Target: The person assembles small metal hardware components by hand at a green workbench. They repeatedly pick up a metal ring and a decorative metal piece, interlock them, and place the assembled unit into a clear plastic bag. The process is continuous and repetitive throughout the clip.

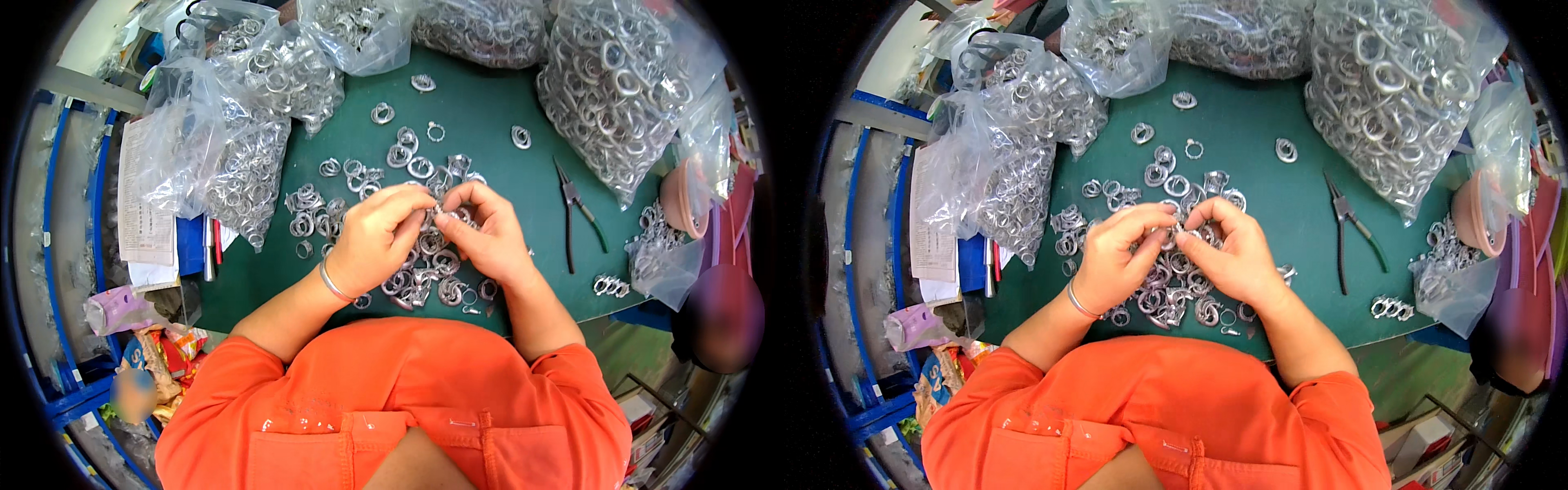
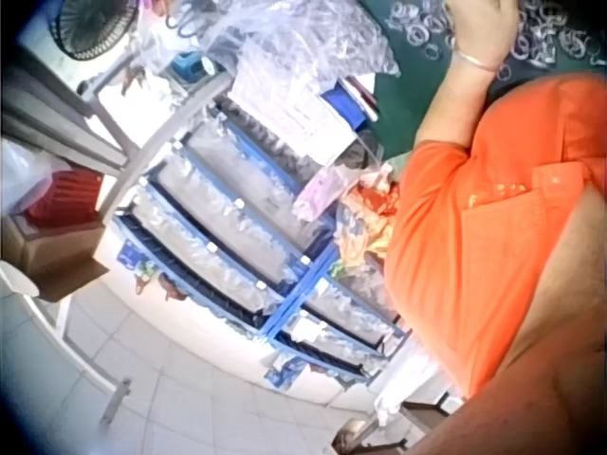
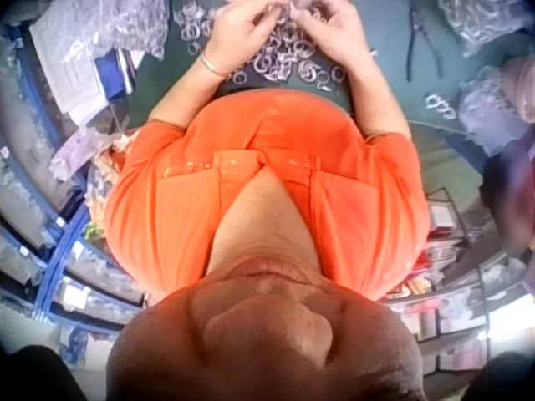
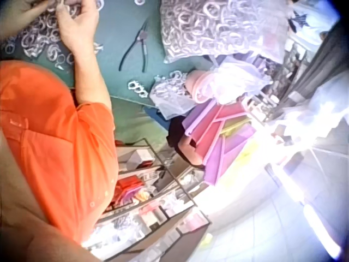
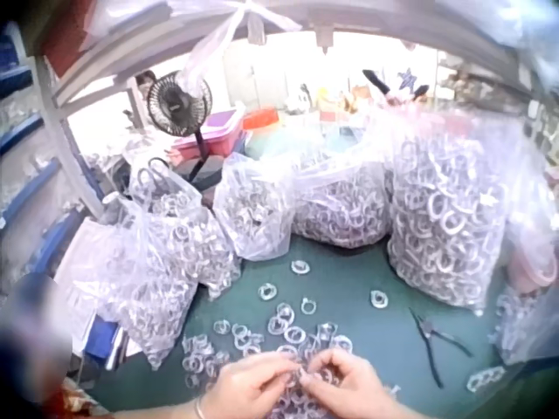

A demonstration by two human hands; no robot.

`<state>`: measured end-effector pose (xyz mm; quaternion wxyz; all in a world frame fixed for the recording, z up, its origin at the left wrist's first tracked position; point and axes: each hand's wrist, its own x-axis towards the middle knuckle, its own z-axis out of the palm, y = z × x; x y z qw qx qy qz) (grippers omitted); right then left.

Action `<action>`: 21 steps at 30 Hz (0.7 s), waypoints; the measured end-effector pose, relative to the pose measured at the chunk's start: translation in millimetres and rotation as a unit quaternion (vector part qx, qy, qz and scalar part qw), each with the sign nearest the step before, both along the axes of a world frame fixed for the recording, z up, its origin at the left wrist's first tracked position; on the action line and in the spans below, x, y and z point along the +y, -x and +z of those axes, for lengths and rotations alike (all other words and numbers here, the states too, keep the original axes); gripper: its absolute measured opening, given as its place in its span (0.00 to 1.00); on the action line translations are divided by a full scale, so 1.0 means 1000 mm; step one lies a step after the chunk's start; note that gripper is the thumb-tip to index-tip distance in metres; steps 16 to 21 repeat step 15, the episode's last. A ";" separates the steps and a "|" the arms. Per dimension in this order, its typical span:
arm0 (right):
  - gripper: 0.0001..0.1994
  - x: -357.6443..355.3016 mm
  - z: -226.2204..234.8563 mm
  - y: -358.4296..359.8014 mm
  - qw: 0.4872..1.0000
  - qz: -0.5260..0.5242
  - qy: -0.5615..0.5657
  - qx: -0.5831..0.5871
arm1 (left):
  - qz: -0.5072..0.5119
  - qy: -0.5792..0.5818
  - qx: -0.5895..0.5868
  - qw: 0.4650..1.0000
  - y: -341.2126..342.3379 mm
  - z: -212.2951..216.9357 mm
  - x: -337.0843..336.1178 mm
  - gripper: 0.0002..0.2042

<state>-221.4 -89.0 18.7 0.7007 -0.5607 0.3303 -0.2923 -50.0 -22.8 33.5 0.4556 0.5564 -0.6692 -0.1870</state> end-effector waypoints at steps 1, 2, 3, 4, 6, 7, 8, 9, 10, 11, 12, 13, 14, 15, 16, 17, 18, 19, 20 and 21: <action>0.08 0.002 0.003 -0.001 0.999 0.009 -0.051 -0.004 | -0.001 -0.018 -0.004 1.000 0.000 0.001 0.002 0.08; 0.08 0.003 0.006 -0.001 0.995 0.018 -0.098 -0.007 | -0.003 -0.031 -0.007 0.999 0.000 0.001 0.003 0.08; 0.08 0.003 0.006 -0.001 0.995 0.022 -0.097 -0.004 | -0.009 -0.038 0.004 0.999 0.000 -0.001 0.003 0.07; 0.08 0.005 0.009 -0.004 0.998 0.013 -0.065 0.001 | -0.009 -0.090 0.034 0.995 0.000 0.002 0.004 0.06; 0.09 0.008 0.004 -0.006 0.998 0.010 0.009 0.059 | 0.001 -0.175 0.089 0.981 -0.001 0.004 0.009 0.06; 0.10 0.008 0.005 -0.007 0.997 0.017 0.023 0.068 | -0.001 -0.178 0.102 0.979 -0.003 0.004 0.009 0.05; 0.09 0.008 0.004 -0.007 0.996 0.024 0.040 0.074 | -0.006 -0.161 0.116 0.980 -0.003 0.003 0.010 0.05; 0.09 0.008 0.009 -0.008 0.997 0.035 -0.004 0.072 | -0.012 -0.144 0.129 0.981 -0.004 0.001 0.011 0.05; 0.09 0.007 0.014 -0.008 0.995 0.045 -0.048 0.070 | -0.018 -0.128 0.142 0.981 -0.005 0.001 0.011 0.05; 0.09 0.005 0.015 -0.007 0.992 0.044 -0.110 0.036 | -0.030 -0.136 0.131 0.982 -0.007 0.004 0.012 0.05; 0.09 0.002 0.014 -0.007 0.984 0.042 -0.172 0.002 | -0.027 -0.097 0.137 0.985 -0.008 0.003 0.012 0.05; 0.10 -0.001 0.012 -0.006 0.971 0.039 -0.233 -0.033 | -0.025 -0.058 0.144 0.988 -0.009 0.000 0.012 0.06; 0.11 -0.006 0.012 -0.008 0.967 0.025 -0.248 -0.060 | -0.020 -0.018 0.150 0.988 -0.009 -0.005 0.013 0.06; 0.11 -0.011 0.011 -0.009 0.961 0.010 -0.263 -0.088 | -0.015 0.008 0.183 0.983 -0.009 -0.015 0.013 0.08; 0.11 -0.011 0.011 -0.009 0.961 0.010 -0.263 -0.088 | -0.015 0.008 0.183 0.983 -0.009 -0.015 0.013 0.08; 0.11 -0.011 0.011 -0.009 0.961 0.010 -0.263 -0.088 | -0.015 0.008 0.183 0.983 -0.009 -0.015 0.013 0.08; 0.11 -0.011 0.011 -0.009 0.961 0.010 -0.263 -0.088 | -0.015 0.008 0.183 0.983 -0.009 -0.015 0.013 0.08; 0.11 -0.011 0.011 -0.009 0.961 0.010 -0.263 -0.088 | -0.015 0.008 0.183 0.983 -0.009 -0.015 0.013 0.08; 0.11 -0.011 0.011 -0.009 0.961 0.010 -0.263 -0.088 | -0.015 0.008 0.183 0.983 -0.009 -0.015 0.013 0.08; 0.11 -0.011 0.011 -0.009 0.961 0.010 -0.263 -0.088 | -0.015 0.008 0.183 0.983 -0.009 -0.015 0.013 0.08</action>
